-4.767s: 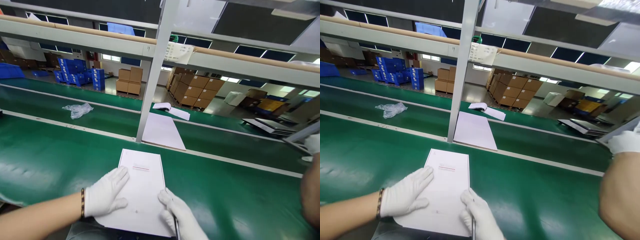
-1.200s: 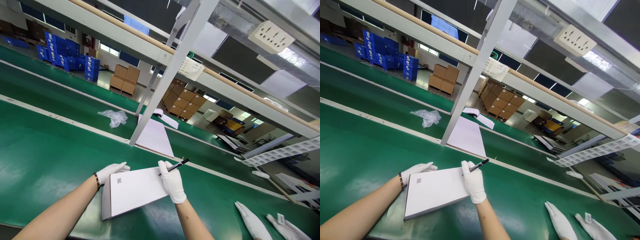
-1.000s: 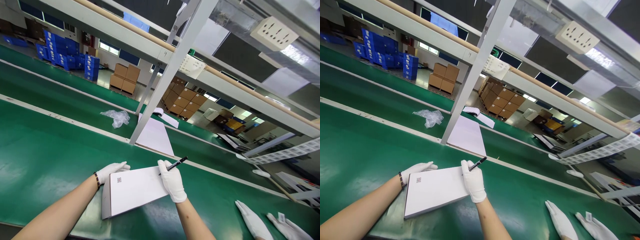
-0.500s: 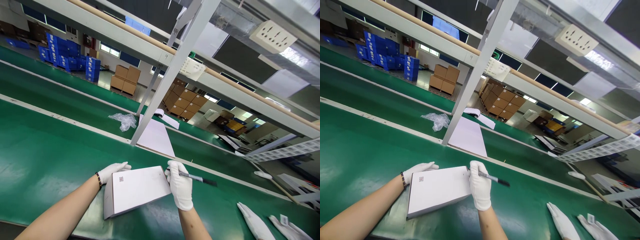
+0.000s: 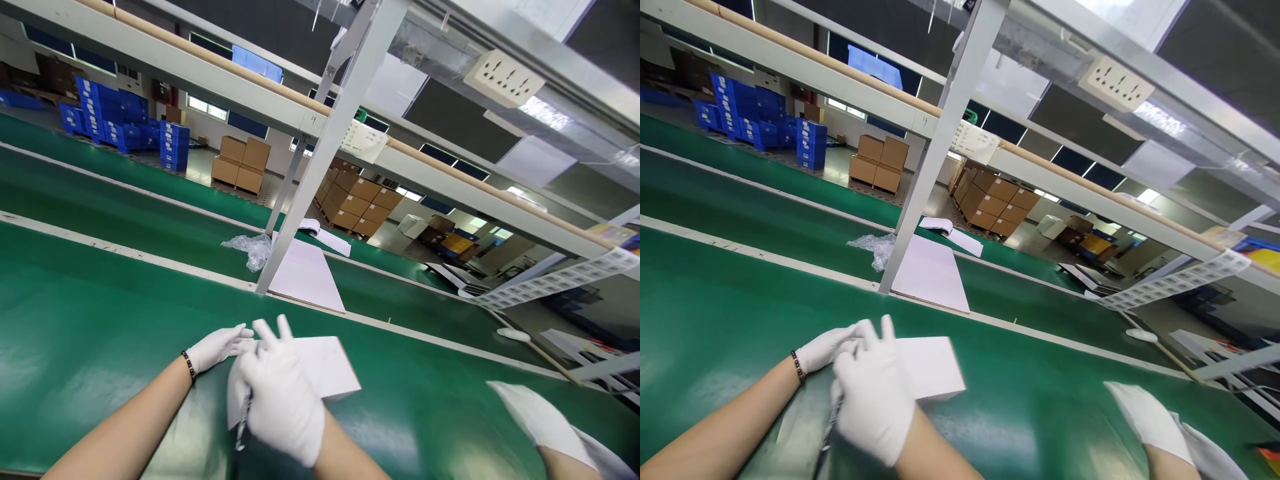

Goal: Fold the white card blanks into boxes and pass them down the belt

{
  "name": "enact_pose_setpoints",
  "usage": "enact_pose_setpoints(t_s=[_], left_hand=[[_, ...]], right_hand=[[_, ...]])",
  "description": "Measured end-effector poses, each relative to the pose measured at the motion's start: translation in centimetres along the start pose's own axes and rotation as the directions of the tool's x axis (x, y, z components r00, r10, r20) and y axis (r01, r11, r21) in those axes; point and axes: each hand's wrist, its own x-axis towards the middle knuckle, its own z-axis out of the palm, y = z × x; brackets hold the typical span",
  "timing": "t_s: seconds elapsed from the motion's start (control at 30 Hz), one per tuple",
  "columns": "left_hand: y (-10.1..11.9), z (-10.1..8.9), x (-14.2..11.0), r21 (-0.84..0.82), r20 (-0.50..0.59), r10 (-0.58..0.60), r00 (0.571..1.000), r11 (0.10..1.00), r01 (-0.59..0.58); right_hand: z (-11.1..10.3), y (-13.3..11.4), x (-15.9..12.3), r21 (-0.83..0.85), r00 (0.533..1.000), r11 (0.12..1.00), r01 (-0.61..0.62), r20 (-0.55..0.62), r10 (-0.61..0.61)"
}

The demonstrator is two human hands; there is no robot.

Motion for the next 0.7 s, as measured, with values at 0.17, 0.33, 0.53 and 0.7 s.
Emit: enact_pose_setpoints(t_s=[0.17,0.33,0.53,0.7], left_hand=[[-0.1,0.0,-0.5,-0.017,-0.025,-0.013,1.0,1.0,0.012],[-0.3,0.4,-0.5,0.026,-0.045,0.005,0.999,1.0,-0.004],[-0.8,1.1,-0.9,0.185,-0.088,0.088,0.992,0.98,-0.071],[-0.7,2.5,-1.3,0.359,-0.122,0.182,0.976,0.925,-0.128]], right_hand=[[0.0,11.2,-8.0,-0.243,0.893,0.86,-0.449,-0.147,0.425],[0.0,16.5,-14.3,0.021,0.61,0.756,-0.655,-0.575,0.545],[3.4,12.1,-10.7,0.61,0.631,0.65,-0.454,-0.295,0.718],[10.0,11.6,-5.0,0.79,0.696,0.54,-0.291,-0.213,0.686]])
